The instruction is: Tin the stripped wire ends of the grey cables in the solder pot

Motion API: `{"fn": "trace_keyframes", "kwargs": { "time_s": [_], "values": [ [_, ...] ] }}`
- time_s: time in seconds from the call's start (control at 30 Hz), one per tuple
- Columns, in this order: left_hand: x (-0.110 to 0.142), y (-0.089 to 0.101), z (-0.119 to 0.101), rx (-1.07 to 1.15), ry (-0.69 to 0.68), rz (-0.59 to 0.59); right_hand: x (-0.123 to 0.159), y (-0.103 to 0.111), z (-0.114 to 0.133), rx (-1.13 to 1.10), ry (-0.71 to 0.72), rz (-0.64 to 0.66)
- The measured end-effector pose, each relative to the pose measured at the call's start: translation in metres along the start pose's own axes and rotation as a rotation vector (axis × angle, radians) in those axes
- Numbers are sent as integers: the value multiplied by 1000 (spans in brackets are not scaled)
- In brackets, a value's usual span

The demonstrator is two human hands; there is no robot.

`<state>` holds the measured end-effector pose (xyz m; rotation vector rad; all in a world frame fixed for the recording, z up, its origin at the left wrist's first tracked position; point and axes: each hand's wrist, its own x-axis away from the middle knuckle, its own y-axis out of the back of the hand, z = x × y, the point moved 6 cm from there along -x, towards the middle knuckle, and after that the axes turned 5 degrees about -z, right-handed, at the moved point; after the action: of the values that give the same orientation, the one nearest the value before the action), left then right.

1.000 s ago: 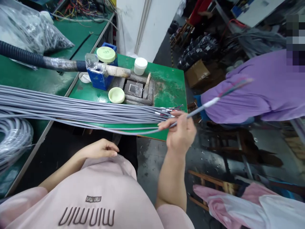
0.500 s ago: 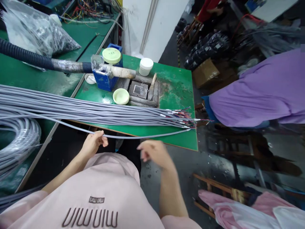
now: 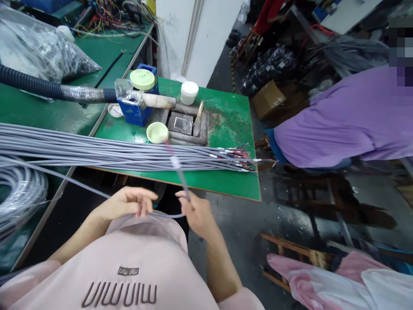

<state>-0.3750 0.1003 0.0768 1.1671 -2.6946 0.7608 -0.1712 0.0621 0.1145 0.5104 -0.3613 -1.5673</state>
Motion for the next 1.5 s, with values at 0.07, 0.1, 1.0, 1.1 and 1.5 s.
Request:
{"fn": "trace_keyframes", "kwargs": {
  "time_s": [0.07, 0.1, 1.0, 1.1, 1.5],
  "values": [
    [-11, 4, -22, -34, -121, -161, 1, -33, 3, 135, 56, 208],
    [-15, 6, -31, -63, -164, -231, 1, -43, 4, 177, 88, 251],
    [-42, -4, -25, 344, -175, -428, -18, -45, 19, -149, 8, 124],
    [-44, -4, -22, 370, -140, -413, -19, -46, 20, -172, 20, 131],
    [-57, -14, -10, 613, -35, -230, -23, -51, 11, -297, 75, 114]
  ]
}}
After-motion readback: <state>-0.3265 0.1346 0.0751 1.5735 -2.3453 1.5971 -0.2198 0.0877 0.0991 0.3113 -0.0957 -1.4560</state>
